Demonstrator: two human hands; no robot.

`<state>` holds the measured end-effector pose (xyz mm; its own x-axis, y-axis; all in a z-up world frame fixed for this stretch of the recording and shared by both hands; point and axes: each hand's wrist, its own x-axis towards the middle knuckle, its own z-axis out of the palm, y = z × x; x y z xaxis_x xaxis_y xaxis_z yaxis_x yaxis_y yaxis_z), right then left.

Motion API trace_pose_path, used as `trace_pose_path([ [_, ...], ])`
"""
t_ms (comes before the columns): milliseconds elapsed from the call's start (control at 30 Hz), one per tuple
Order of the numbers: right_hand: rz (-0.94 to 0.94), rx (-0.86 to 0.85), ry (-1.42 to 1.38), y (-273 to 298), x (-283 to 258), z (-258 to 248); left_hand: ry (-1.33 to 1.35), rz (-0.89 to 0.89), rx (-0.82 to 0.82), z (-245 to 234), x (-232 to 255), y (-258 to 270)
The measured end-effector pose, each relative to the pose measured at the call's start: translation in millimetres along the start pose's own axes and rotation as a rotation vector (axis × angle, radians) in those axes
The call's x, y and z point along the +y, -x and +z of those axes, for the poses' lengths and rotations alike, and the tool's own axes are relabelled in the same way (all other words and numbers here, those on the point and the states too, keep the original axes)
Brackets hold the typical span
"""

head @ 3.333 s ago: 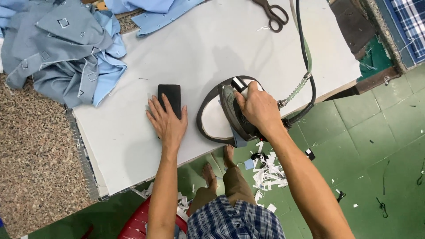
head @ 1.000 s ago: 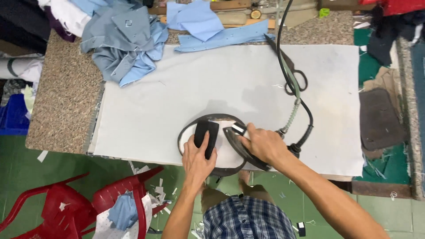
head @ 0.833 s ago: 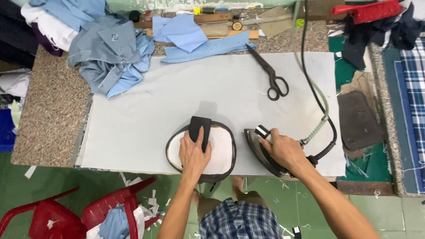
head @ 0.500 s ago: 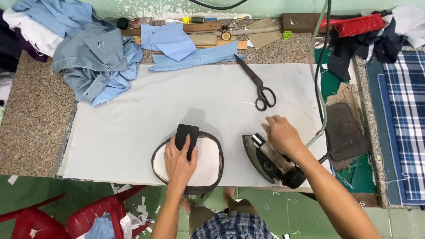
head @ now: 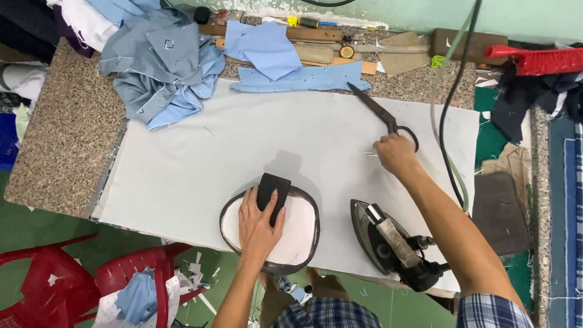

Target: The person irons several light blue fabric pieces on a small ironing board using a steam iron. They repeatedly fold the fabric, press it with the iron, and use a black foam block to apply pressure to the seams.

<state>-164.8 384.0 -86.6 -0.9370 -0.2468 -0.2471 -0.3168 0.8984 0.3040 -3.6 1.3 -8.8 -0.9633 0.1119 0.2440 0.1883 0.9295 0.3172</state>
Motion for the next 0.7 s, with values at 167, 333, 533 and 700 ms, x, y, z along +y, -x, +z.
trace_pose_path([
  [167,-0.09,0.083,0.132,-13.2,-20.0,45.5,0.015,-0.003,0.015,0.3,0.8,-1.3],
  [333,-0.071,0.134,0.151,9.5,-29.7,-1.6,0.021,0.017,0.048,2.3,-2.4,0.4],
  [533,-0.285,0.142,-0.372,152.8,-127.1,-141.6,0.014,0.02,-0.019,4.5,-5.5,1.7],
  [700,-0.225,0.178,-0.903,264.2,-155.2,-136.6,0.102,0.039,-0.064,1.5,-9.7,0.9],
])
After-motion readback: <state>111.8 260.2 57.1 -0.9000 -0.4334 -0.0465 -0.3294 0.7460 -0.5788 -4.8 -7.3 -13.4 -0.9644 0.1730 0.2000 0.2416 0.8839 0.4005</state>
